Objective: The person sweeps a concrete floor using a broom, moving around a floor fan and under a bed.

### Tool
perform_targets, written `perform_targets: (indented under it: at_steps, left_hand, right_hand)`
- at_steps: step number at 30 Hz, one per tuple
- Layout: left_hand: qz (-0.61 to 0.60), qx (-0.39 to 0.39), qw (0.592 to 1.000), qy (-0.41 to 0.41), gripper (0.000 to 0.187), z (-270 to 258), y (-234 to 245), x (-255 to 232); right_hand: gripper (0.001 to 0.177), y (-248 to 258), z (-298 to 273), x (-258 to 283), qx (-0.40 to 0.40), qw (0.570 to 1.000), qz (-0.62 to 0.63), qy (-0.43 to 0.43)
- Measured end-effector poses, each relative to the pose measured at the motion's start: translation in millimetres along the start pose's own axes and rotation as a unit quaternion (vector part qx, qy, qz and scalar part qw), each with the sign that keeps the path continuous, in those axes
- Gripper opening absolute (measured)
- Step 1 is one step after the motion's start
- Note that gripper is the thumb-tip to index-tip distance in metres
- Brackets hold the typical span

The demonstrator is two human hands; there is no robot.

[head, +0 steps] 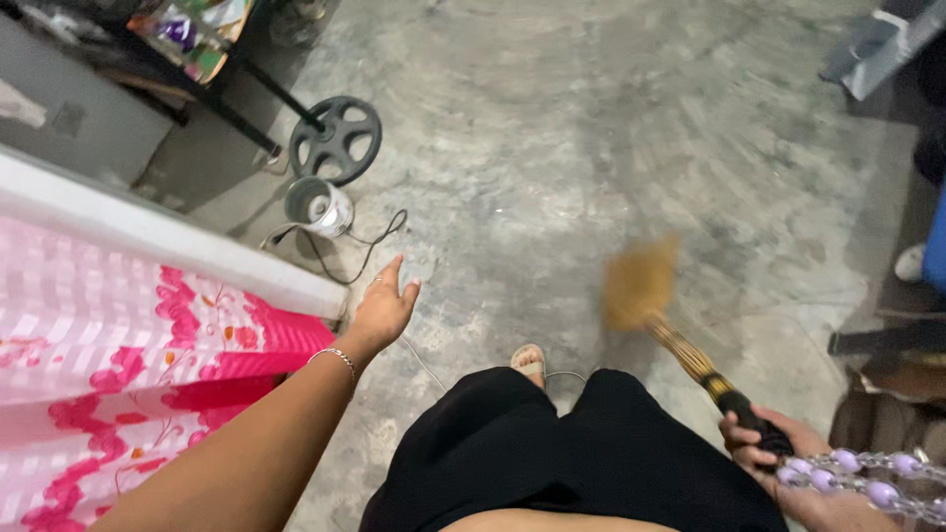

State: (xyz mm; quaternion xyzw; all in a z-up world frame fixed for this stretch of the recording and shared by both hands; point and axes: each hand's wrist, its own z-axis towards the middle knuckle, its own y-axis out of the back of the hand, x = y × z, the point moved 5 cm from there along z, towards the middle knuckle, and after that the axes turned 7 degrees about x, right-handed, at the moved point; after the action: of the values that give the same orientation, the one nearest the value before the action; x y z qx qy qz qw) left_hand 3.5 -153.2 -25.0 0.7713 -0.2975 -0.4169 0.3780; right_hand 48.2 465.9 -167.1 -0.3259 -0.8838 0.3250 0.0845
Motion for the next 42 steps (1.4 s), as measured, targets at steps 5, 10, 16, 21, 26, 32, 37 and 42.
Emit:
perform_targets:
  at_steps: [5, 10, 16, 21, 26, 32, 37, 42]
  left_hand:
    - [0.02, 0.005, 0.997, 0.076, 0.07, -8.8, 25.4, 40.0]
    - [-0.004, 0.018, 0.994, 0.108, 0.07, -15.9, 45.3, 70.0]
    - [-0.024, -0.006, 0.993, 0.114, 0.07, -15.2, 54.2, 103.8]
    - [-0.018, 0.036, 0.988, 0.149, 0.072, -7.9, 48.6, 123.3]
    - [0.001, 0.03, 0.995, 0.1, 0.071, 16.5, 41.5, 126.8]
    - [-0.012, 0.055, 0.99, 0.126, 0.071, 17.4, 24.5, 120.7]
    - [-0.024, -0.033, 0.998, 0.056, 0.07, -22.3, 23.9, 129.2]
    - [-0.043, -0.008, 0.969, 0.244, 0.071, -104.9, 39.5, 131.1]
  right_hand:
    - [0.011, -60.3, 78.8, -4.0, -0.15, 0.986, -0.068, 0.021]
    - [0.012, -174.8, 183.9, -37.0, -0.162, 0.983, 0.068, -0.058]
    - [0.016, -279.9, 244.8, -57.4, -0.028, 0.974, 0.199, -0.106]
    - [0.052, -311.9, 216.8, -112.6, -0.015, 0.961, -0.259, -0.092]
    - [0.075, -358.0, 142.7, -175.7, -0.035, 0.752, -0.642, -0.147]
    - [0.056, -362.1, 166.0, -207.0, -0.005, 0.66, -0.717, -0.225]
    - [0.026, -310.3, 272.9, -194.7, -0.02, 0.675, -0.683, -0.279]
    - [0.025, -316.9, 378.4, -38.1, -0.111, 0.763, -0.617, -0.153]
